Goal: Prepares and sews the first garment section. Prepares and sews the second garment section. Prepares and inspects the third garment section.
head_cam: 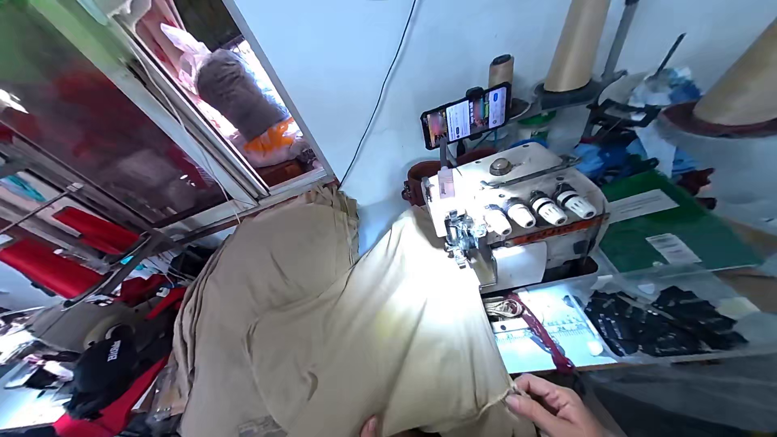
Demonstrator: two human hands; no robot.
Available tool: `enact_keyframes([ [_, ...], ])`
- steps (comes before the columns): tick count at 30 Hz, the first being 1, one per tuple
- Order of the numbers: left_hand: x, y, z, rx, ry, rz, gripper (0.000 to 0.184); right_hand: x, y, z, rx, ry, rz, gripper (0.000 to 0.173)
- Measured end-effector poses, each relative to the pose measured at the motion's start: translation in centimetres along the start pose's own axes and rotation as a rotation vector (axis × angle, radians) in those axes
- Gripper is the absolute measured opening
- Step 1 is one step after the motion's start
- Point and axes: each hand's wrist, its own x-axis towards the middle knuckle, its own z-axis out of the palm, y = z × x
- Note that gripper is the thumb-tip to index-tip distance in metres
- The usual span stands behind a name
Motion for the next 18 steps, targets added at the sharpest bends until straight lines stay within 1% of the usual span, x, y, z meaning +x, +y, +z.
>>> enact_keyframes([
  [4,4.1,-0.2,1.0,0.114,0.045,0.094,0.037,2.8,-0.8,1.3,0.063,0.145,-0.025,0.01],
  [7,8.1,-0.9,1.7,0.163,0.094,0.148,0.052,4.9,-1.9,2.2,0.074,0.24,-0.046,0.014],
  [9,11.7,-1.1,2.5,0.22,0.117,0.234,0.053,6.4,-2.5,2.6,0.06,0.305,-0.093,0.015],
  [11,15.8,-1.3,3.6,0.341,0.108,0.331,0.052,8.1,-3.5,3.1,0.056,0.375,-0.118,0.015],
  [12,17.7,-1.4,4.2,0.404,0.056,0.343,0.051,8.9,-4.0,3.4,0.053,0.403,-0.123,0.014],
  [13,19.5,-1.5,4.8,0.45,-0.059,0.309,0.051,9.7,-4.3,3.6,0.037,0.432,-0.122,0.014],
  [16,25.1,-2.3,6.5,0.457,-0.577,0.109,0.05,11.9,-4.3,4.1,0.005,0.491,-0.133,0.025],
  [17,26.3,-2.5,7.1,0.432,-0.693,0.074,0.049,12.3,-4.3,4.2,0.006,0.504,-0.137,0.029],
  [18,26.9,-2.6,7.7,0.412,-0.752,0.06,0.046,12.6,-4.3,4.3,0.006,0.513,-0.136,0.033],
])
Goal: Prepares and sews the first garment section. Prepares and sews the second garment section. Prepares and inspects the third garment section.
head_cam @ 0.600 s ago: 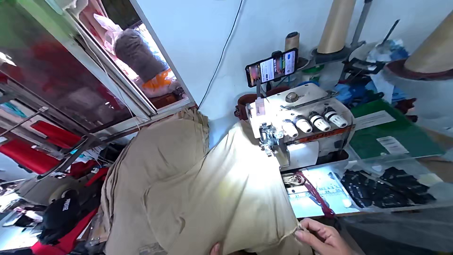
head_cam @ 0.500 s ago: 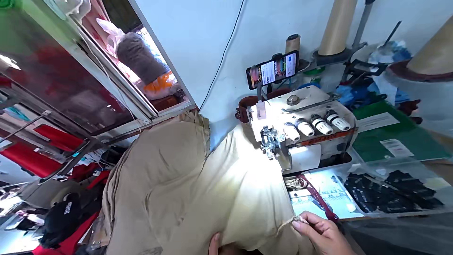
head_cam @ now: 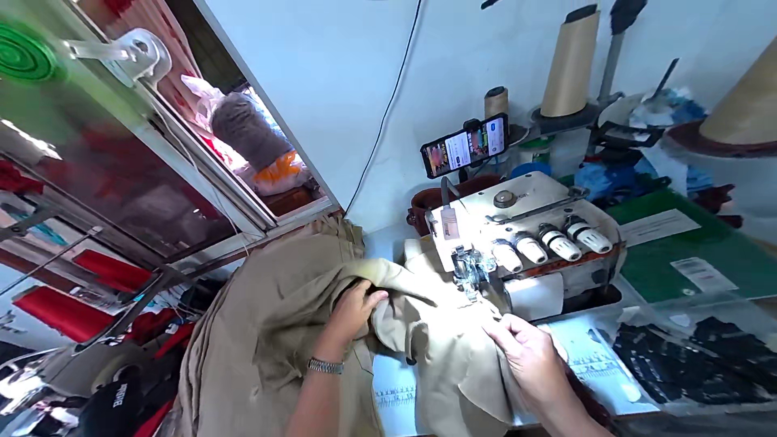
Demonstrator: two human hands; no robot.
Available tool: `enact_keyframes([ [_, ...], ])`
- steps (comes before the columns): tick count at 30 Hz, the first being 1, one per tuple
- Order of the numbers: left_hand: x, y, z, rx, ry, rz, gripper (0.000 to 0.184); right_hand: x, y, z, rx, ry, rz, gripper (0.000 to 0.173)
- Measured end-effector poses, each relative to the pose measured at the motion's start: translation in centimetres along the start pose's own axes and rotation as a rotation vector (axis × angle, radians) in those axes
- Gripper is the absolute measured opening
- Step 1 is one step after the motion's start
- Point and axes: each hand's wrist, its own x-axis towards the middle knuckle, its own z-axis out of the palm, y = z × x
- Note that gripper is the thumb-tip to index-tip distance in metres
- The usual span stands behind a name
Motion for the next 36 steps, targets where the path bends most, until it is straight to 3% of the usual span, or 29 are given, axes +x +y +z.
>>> enact_keyframes([
  [2,0.0,0.8,0.3,-0.036,0.011,-0.031,0.043,0.2,0.3,0.1,0.001,0.004,0.012,0.035],
  [6,-4.3,2.8,3.5,-0.178,0.446,0.075,0.025,0.2,0.6,-0.1,0.001,-0.02,0.01,0.036],
  [7,-5.7,3.6,4.4,-0.273,0.474,0.113,0.022,0.2,0.5,-0.3,-0.024,-0.03,0.012,0.036],
  [10,-10.0,6.0,6.9,-0.562,0.367,0.16,0.02,0.2,-0.2,-1.0,-0.17,0.012,-0.086,0.019],
  [11,-11.2,6.6,7.8,-0.632,0.311,0.153,0.02,0.1,-0.3,-1.1,-0.231,0.039,-0.154,0.021],
  [14,-13.5,8.8,10.0,-0.756,0.128,0.059,0.018,0.3,-1.1,-0.8,-0.422,0.009,-0.331,0.051],
  [15,-13.8,9.5,10.7,-0.777,0.078,0.007,0.018,0.5,-1.5,-0.5,-0.484,-0.032,-0.362,0.049],
  [18,-13.8,11.0,12.4,-0.852,-0.058,-0.178,0.037,1.8,-2.0,-0.1,-0.609,-0.076,-0.439,0.007],
  [20,-13.7,11.5,13.0,-0.957,-0.106,-0.256,0.04,2.5,-2.4,-0.6,-0.627,-0.033,-0.423,0.006],
  [24,-13.3,11.6,13.9,-1.273,-0.136,-0.341,0.03,2.9,-2.1,-2.2,-0.612,0.053,-0.429,0.014],
  [28,-11.9,12.4,14.3,-1.488,-0.176,-0.455,0.018,2.4,-2.7,-1.2,-0.689,-0.137,-0.489,0.025],
  [30,-11.4,12.8,14.8,-1.528,-0.173,-0.466,0.009,2.3,-3.3,-0.2,-0.743,-0.112,-0.512,0.013],
  [32,-11.6,12.9,15.4,-1.462,-0.055,-0.359,0.008,2.8,-3.9,0.0,-0.755,-0.048,-0.486,0.001],
  [36,-12.8,12.4,15.7,-0.949,0.439,0.088,0.005,3.7,-4.3,-2.0,-0.705,0.027,-0.387,0.005],
])
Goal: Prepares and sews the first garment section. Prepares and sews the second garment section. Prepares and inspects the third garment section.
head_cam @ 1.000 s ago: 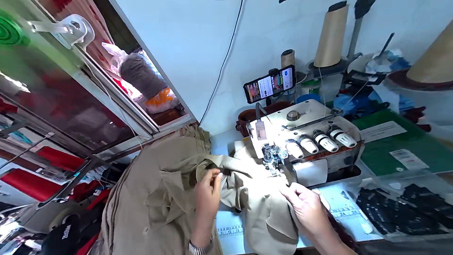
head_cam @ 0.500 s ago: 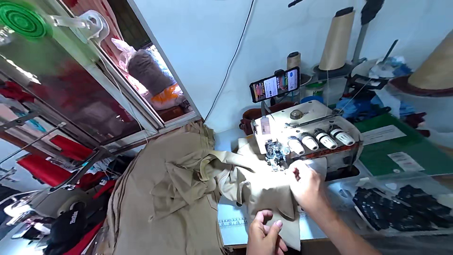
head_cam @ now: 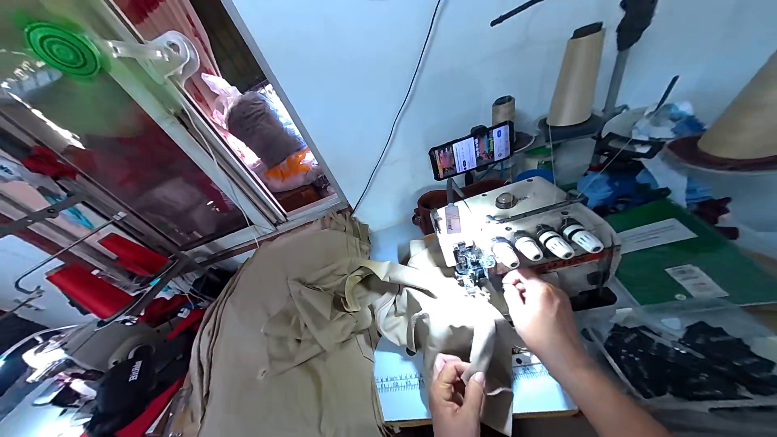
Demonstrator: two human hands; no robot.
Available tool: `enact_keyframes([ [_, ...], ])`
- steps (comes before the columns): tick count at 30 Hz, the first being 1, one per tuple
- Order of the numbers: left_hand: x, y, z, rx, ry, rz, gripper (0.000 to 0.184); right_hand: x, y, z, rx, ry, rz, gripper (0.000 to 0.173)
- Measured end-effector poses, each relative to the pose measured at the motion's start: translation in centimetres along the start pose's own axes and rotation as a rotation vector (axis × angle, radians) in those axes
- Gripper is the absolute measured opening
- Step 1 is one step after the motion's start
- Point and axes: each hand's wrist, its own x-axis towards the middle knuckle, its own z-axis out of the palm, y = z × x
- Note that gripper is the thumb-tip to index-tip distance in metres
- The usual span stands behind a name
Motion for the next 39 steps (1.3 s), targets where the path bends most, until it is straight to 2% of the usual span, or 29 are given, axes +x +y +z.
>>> enact_keyframes([
  [2,0.4,0.2,-0.7,0.209,-0.032,0.249,0.008,-0.2,1.0,0.0,0.089,0.0,-0.04,0.005],
  [4,0.9,0.3,-0.4,0.324,-0.125,0.397,0.009,-0.5,0.9,0.3,0.16,-0.089,-0.096,0.015],
  [6,1.0,0.2,0.7,0.401,-0.222,0.501,0.012,-0.7,0.1,0.6,0.095,-0.193,-0.168,0.02],
  [8,0.9,0.1,1.8,0.478,-0.245,0.581,0.014,-0.8,-0.5,1.2,0.012,-0.176,-0.226,0.005],
  [10,1.1,0.2,2.3,0.518,-0.256,0.609,0.015,-0.6,-0.7,1.3,-0.063,-0.123,-0.234,0.007],
  [14,1.4,0.3,1.5,0.51,-0.311,0.595,0.015,-0.3,-0.4,0.6,-0.076,-0.087,-0.115,0.004],
  [18,2.3,0.2,-0.3,0.392,-0.389,0.533,0.019,-1.0,-0.7,0.3,-0.09,-0.024,-0.086,0.007],
  [23,3.6,0.8,-3.5,0.203,-0.129,0.3,0.025,-0.9,0.8,0.4,0.009,-0.058,-0.078,0.014],
  [26,5.2,1.1,-4.8,0.097,-0.08,0.298,0.024,-1.0,0.7,0.6,0.06,-0.168,-0.056,0.014],
  [28,5.9,1.4,-4.8,0.088,-0.106,0.298,0.022,-0.9,0.5,0.8,0.053,-0.202,-0.048,0.013],
  [34,7.0,1.3,-4.6,0.192,-0.112,0.261,0.025,-0.9,1.6,0.6,-0.165,0.071,-0.101,0.013],
  [37,7.4,0.8,-4.9,0.055,-0.081,0.196,0.022,-1.8,3.2,0.5,-0.014,0.077,-0.103,0.022],
  [39,7.5,0.8,-5.1,-0.033,-0.052,0.172,0.018,-2.7,4.3,0.7,0.244,-0.059,-0.02,0.028],
])
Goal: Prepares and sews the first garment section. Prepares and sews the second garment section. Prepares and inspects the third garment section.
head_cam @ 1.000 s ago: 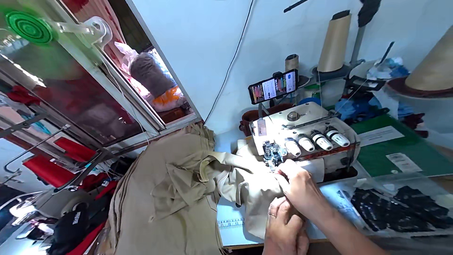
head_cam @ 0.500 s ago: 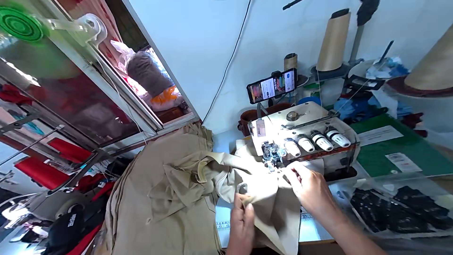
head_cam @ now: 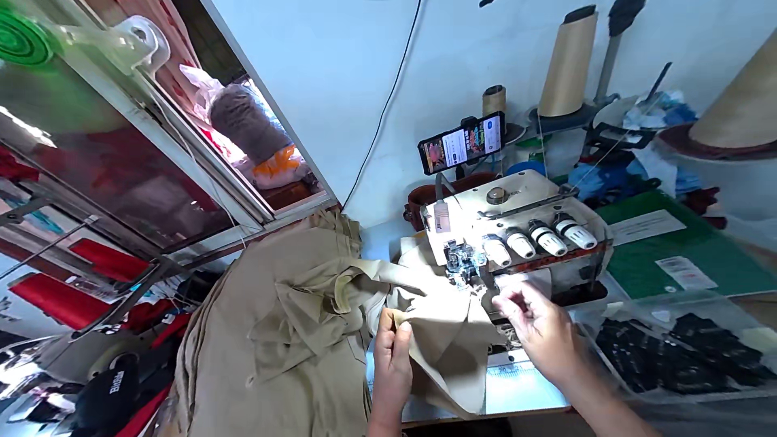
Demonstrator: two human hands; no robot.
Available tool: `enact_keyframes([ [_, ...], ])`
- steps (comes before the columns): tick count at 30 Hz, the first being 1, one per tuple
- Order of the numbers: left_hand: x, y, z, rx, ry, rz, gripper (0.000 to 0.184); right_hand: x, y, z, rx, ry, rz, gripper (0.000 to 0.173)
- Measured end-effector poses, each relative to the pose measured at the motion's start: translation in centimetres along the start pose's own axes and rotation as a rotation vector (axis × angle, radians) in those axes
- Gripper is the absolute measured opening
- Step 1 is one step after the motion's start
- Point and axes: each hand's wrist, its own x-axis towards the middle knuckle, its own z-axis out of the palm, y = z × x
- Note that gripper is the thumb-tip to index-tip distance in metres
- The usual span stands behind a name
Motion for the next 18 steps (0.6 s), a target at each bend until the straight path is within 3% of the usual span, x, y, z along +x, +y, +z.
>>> enact_keyframes([
  [3,-0.3,1.3,0.9,0.013,0.052,0.05,0.013,-1.3,0.6,0.0,0.374,-0.247,0.214,0.029],
  [7,-1.8,3.7,3.3,0.109,0.07,0.158,0.01,-2.8,-0.2,-0.4,0.457,-0.355,0.34,0.019],
  [12,-3.8,4.8,4.3,0.445,-0.383,0.402,0.019,-5.2,-2.3,-2.0,0.562,-0.322,0.422,0.011],
  [14,-4.9,3.3,4.6,0.486,-0.439,0.402,0.017,-6.4,-2.2,-2.4,0.584,-0.316,0.445,0.015],
  [18,-6.8,0.5,5.0,0.305,-0.34,0.259,0.014,-7.8,-1.8,-2.9,0.645,-0.324,0.47,0.013],
])
